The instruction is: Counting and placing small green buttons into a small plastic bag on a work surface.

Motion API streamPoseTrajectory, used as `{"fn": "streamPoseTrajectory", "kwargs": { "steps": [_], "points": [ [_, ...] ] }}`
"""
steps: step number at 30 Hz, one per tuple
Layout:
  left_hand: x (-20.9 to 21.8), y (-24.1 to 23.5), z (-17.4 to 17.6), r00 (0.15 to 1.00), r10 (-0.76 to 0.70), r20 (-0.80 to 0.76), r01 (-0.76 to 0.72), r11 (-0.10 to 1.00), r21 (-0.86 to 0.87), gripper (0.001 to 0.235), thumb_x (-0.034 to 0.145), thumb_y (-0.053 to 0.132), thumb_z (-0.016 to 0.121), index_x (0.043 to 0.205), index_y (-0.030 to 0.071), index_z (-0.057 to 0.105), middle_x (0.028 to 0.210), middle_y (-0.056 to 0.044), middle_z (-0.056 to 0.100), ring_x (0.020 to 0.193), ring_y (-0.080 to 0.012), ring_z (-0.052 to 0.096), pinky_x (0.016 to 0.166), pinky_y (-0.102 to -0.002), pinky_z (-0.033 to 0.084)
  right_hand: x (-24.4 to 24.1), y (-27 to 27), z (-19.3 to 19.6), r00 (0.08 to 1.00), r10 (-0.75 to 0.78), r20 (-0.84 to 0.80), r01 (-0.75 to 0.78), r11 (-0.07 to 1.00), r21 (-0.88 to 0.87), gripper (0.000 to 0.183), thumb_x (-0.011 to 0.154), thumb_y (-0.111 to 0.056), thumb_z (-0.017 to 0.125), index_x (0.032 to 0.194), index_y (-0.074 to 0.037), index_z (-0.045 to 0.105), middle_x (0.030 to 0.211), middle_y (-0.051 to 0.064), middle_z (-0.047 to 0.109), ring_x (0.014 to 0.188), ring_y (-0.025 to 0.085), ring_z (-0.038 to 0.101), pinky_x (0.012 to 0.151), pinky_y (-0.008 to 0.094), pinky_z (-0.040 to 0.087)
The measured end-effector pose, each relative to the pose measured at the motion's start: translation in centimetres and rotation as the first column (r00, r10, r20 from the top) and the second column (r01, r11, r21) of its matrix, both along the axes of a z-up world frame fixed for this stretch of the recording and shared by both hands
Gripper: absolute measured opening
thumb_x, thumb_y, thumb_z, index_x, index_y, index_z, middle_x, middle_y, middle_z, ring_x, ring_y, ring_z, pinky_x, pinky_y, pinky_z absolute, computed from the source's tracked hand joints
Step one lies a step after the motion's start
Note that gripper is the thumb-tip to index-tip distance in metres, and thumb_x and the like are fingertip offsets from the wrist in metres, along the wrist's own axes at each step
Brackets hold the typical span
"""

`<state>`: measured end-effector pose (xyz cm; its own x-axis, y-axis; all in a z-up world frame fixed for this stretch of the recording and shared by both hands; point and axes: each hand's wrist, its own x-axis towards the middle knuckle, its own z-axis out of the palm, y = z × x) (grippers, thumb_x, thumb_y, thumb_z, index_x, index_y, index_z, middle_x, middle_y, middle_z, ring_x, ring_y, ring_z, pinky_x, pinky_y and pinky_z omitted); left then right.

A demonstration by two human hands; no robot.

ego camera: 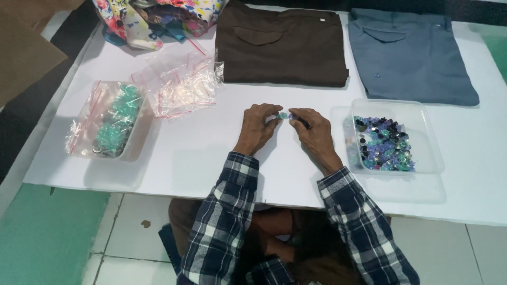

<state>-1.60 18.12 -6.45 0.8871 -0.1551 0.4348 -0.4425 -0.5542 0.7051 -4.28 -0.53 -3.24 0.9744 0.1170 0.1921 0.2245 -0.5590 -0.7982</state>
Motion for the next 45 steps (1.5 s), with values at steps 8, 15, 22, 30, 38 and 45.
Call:
{"fn": "streamPoseTrajectory", "kwargs": {
  "steps": [8, 15, 22, 30, 38, 45],
  "points": [
    [-0.3, -0.1, 0.6, 0.999, -0.006, 0.043, 0.001, 0.993, 0.121, 0.022, 0.088, 0.012, 0.076, 0.108, 0.019, 0.076, 0.095, -0.002, 0.075, 0.090, -0.0214, 0.070, 0.086, -0.032, 0.056, 1.9, -0.3, -3.5, 0.975, -0.013, 0.221, 0.045, 0.990, -0.137, 0.018, 0.101, -0.018, 0.068, 0.116, -0.010, 0.075, 0.106, 0.009, 0.072, 0.096, 0.025, 0.071, 0.077, 0.031, 0.060],
    [-1.2, -0.8, 1.7, 0.994, 0.065, 0.086, -0.060, 0.996, -0.062, 0.025, 0.088, 0.020, 0.078, 0.112, 0.014, 0.074, 0.106, -0.008, 0.074, 0.095, -0.0300, 0.070, 0.087, -0.042, 0.057, -0.9, 0.9, -1.3, 0.876, 0.003, 0.482, 0.096, 0.979, -0.180, 0.015, 0.103, -0.009, 0.060, 0.114, -0.003, 0.069, 0.101, 0.012, 0.071, 0.094, 0.029, 0.074, 0.076, 0.030, 0.065],
    [-3.5, -7.6, 6.2, 0.964, 0.030, 0.263, 0.039, 0.967, -0.252, 0.013, 0.093, 0.016, 0.077, 0.104, 0.012, 0.073, 0.100, -0.007, 0.072, 0.086, -0.0252, 0.070, 0.078, -0.038, 0.059, -7.6, -6.8, 7.4, 0.829, -0.086, 0.553, 0.191, 0.972, -0.135, 0.014, 0.101, 0.000, 0.061, 0.113, 0.000, 0.068, 0.097, 0.016, 0.071, 0.092, 0.033, 0.074, 0.075, 0.035, 0.065],
    [-1.3, -20.1, 6.8, 0.942, -0.330, -0.057, 0.321, 0.840, 0.438, 0.020, 0.083, 0.010, 0.073, 0.101, 0.018, 0.078, 0.087, -0.005, 0.076, 0.081, -0.0238, 0.075, 0.078, -0.037, 0.061, -3.3, -19.7, 7.6, 0.984, -0.180, -0.016, 0.144, 0.836, -0.530, 0.020, 0.091, -0.008, 0.070, 0.110, -0.009, 0.077, 0.101, 0.021, 0.076, 0.105, 0.043, 0.070, 0.093, 0.051, 0.055],
    [0.4, -23.1, 4.1, 0.956, -0.292, 0.022, 0.212, 0.741, 0.637, 0.009, 0.081, 0.011, 0.071, 0.089, 0.009, 0.075, 0.071, -0.006, 0.071, 0.070, -0.0227, 0.075, 0.069, -0.034, 0.061, -2.9, -18.1, 7.4, 0.987, -0.116, -0.110, 0.019, 0.770, -0.638, 0.024, 0.090, -0.005, 0.071, 0.113, -0.007, 0.077, 0.104, 0.019, 0.076, 0.104, 0.036, 0.073, 0.094, 0.044, 0.057],
    [0.9, -24.2, 2.8, 0.956, -0.275, 0.099, 0.133, 0.710, 0.691, 0.010, 0.086, 0.007, 0.064, 0.084, 0.007, 0.074, 0.065, -0.006, 0.069, 0.065, -0.0201, 0.073, 0.065, -0.030, 0.061, -0.3, -20.0, 3.7, 0.989, -0.052, -0.136, -0.073, 0.636, -0.768, 0.021, 0.084, -0.005, 0.073, 0.104, -0.003, 0.076, 0.097, 0.021, 0.077, 0.097, 0.037, 0.074, 0.086, 0.044, 0.061]
  ]
}}
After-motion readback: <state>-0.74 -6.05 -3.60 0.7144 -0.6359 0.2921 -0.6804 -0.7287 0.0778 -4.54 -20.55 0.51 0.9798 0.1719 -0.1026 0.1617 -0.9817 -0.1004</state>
